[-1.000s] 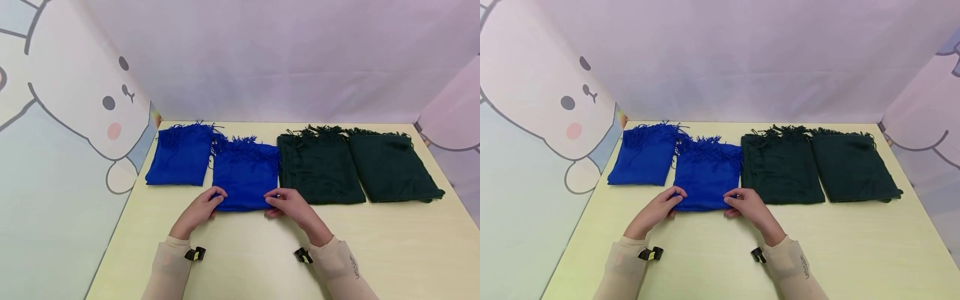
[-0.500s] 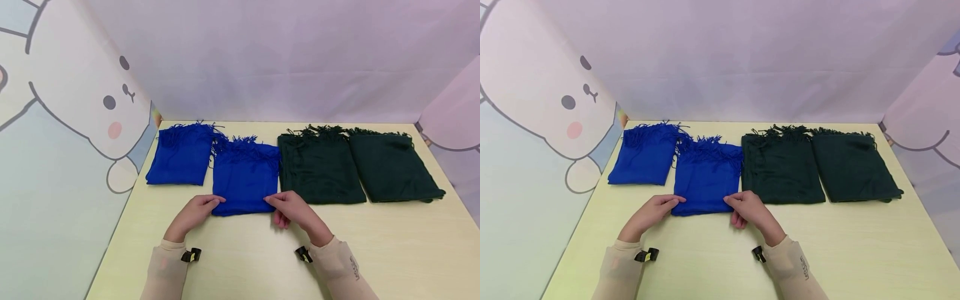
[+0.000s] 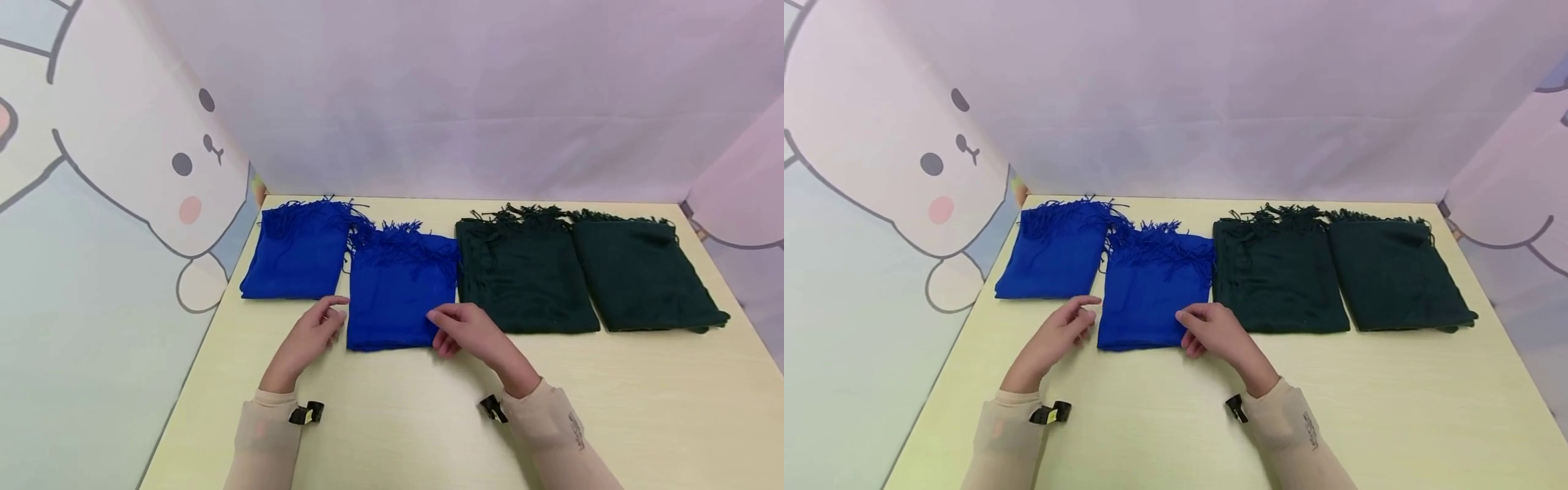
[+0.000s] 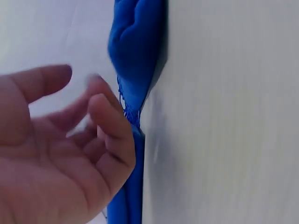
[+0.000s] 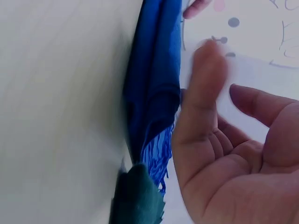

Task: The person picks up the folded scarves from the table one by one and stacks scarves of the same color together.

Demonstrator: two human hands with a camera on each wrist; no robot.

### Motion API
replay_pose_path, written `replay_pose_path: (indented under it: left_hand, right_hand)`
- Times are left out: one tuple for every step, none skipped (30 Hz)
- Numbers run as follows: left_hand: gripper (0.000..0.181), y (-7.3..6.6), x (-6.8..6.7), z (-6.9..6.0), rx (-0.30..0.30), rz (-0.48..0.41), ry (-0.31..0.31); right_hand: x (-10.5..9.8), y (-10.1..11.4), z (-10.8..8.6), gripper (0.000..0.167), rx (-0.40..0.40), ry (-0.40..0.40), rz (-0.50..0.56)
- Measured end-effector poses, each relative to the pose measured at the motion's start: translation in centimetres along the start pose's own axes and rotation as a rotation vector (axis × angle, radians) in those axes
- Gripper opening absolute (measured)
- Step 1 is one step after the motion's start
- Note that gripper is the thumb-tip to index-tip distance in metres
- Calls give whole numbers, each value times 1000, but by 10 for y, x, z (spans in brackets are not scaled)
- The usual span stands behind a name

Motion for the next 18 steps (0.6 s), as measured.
replay_pose_path:
  left_hand:
    - [36,0,-2,0,-11,-45,-40]
    - [37,0,-4,0,-25,-94,-82]
    - [39,0,-6,-1,-36,-147,-124]
    - [41,0,-8,-1,-51,-201,-168]
    - [43,0,-10,-1,-63,-256,-210]
    - [44,0,-12,-2,-77,-314,-251]
    - [45,0,-13,-3,-90,-375,-295]
    - [46,0,-15,-4,-100,-434,-338]
    - [47,-1,-16,-4,-111,-492,-383]
    - [48,-1,-16,-5,-122,-549,-424]
    - [49,-1,-17,-5,-133,-600,-464]
    - [50,-1,-17,-6,-139,-639,-498]
    - [51,-1,-18,-6,-142,-671,-534]
    - [52,-1,-19,-7,-142,-701,-565]
    - [52,-1,-20,-8,-139,-732,-589]
    - [53,-1,-21,-9,-131,-761,-603]
    - [54,-1,-22,-9,-122,-789,-618]
    - [54,-1,-24,-10,-114,-815,-632]
  right_hand:
    - [1,2,1,37,-18,11,-1]
    - [1,5,2,37,-38,22,-11]
    - [2,8,3,37,-55,33,-22]
    - [3,12,4,37,-66,40,-32]
    - [4,16,5,38,-82,44,-42]
    - [5,20,7,38,-99,51,-52]
    - [7,25,9,39,-115,56,-57]
    - [9,29,11,39,-134,60,-61]
    - [11,34,13,39,-146,60,-60]
    - [13,38,16,40,-156,61,-58]
    - [16,42,19,40,-164,65,-57]
    - [20,45,22,41,-167,73,-53]
    - [24,48,26,41,-164,86,-46]
    - [29,51,30,42,-159,101,-39]
    - [34,54,34,43,-149,118,-31]
    - [39,56,38,43,-139,137,-20]
    - [43,59,42,44,-131,156,-4]
    - [48,62,46,45,-120,174,16]
Point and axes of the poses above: each hand's wrist, its own z-axis towards the middle knuckle, its own x-axis out of the palm, y = z × x, the point moved 1 cm from there along z, towards the middle knuckle, and after that the axes turned 15 degrees about x, right-handed, at the moved point
